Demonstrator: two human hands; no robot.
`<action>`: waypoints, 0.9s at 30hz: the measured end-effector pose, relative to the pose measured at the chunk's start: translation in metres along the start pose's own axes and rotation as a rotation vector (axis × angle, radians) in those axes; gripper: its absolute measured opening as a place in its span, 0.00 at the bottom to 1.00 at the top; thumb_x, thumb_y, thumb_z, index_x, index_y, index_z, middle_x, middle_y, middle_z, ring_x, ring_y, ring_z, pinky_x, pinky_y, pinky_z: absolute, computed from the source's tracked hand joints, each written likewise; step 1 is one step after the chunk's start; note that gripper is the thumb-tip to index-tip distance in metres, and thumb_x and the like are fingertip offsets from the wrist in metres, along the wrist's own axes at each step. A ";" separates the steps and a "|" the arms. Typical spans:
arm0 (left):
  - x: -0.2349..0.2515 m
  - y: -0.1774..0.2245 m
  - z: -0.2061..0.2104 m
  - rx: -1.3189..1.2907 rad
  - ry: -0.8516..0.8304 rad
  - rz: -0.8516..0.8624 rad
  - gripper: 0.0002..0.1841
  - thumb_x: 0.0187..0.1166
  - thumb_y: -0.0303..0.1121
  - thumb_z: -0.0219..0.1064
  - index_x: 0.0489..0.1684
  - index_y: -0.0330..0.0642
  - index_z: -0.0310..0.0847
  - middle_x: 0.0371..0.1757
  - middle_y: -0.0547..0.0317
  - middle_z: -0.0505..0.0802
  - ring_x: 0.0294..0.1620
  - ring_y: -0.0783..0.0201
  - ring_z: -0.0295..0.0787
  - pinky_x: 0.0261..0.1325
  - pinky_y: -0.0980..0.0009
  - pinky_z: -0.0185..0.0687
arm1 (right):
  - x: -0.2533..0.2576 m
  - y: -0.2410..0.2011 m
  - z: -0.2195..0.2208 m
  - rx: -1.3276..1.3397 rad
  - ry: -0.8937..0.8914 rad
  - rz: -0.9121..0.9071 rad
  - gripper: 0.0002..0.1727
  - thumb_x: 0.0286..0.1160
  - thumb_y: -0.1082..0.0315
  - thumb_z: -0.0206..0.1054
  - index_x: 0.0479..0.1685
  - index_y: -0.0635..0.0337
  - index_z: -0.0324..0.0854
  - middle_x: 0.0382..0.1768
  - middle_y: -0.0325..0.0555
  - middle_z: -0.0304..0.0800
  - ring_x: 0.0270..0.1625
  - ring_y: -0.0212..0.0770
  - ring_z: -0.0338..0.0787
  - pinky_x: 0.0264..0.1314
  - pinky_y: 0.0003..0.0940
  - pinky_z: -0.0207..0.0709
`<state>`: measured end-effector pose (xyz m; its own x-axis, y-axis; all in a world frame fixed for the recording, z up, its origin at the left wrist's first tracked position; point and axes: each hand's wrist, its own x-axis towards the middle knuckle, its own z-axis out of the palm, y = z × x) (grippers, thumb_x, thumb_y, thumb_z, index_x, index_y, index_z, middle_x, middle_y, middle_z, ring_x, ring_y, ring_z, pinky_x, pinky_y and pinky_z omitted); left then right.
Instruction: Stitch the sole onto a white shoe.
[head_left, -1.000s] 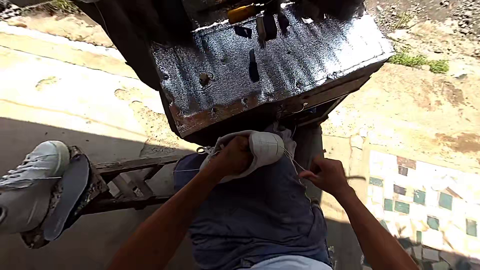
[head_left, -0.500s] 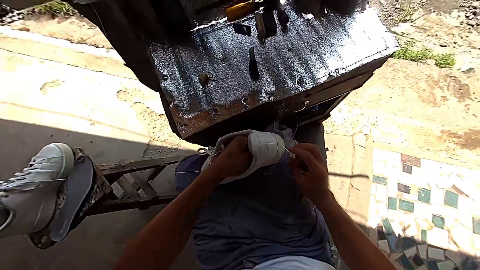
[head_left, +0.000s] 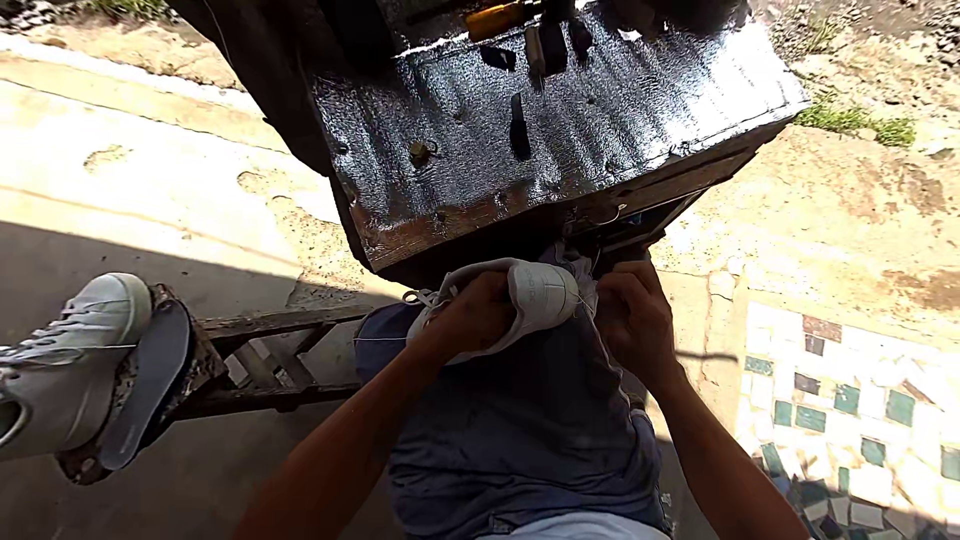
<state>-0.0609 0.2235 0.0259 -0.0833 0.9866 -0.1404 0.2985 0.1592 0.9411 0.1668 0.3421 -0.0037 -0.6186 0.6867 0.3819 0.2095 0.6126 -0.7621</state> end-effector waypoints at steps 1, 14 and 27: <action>-0.001 -0.001 0.000 -0.007 0.002 -0.003 0.08 0.78 0.24 0.63 0.35 0.45 0.88 0.28 0.70 0.90 0.29 0.81 0.84 0.33 0.80 0.80 | -0.005 -0.005 -0.004 0.235 -0.092 0.086 0.07 0.82 0.71 0.58 0.46 0.60 0.83 0.49 0.40 0.84 0.37 0.29 0.84 0.35 0.25 0.83; -0.015 0.004 -0.011 0.347 0.013 -0.030 0.09 0.78 0.35 0.64 0.28 0.53 0.88 0.24 0.72 0.88 0.27 0.76 0.83 0.30 0.67 0.80 | -0.027 0.017 0.013 0.056 -0.166 0.424 0.18 0.82 0.54 0.68 0.64 0.47 0.91 0.21 0.37 0.86 0.22 0.33 0.80 0.30 0.39 0.78; -0.126 -0.035 -0.099 0.734 0.317 -0.209 0.18 0.83 0.40 0.51 0.41 0.49 0.90 0.31 0.61 0.91 0.28 0.68 0.82 0.32 0.58 0.77 | -0.138 0.179 -0.058 0.269 -0.354 0.667 0.13 0.85 0.62 0.63 0.45 0.59 0.92 0.70 0.42 0.85 0.30 0.22 0.79 0.30 0.21 0.73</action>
<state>-0.1551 0.0902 0.0415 -0.4378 0.8942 -0.0936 0.7830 0.4304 0.4491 0.3338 0.3800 -0.1626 -0.6400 0.6826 -0.3527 0.4579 -0.0298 -0.8885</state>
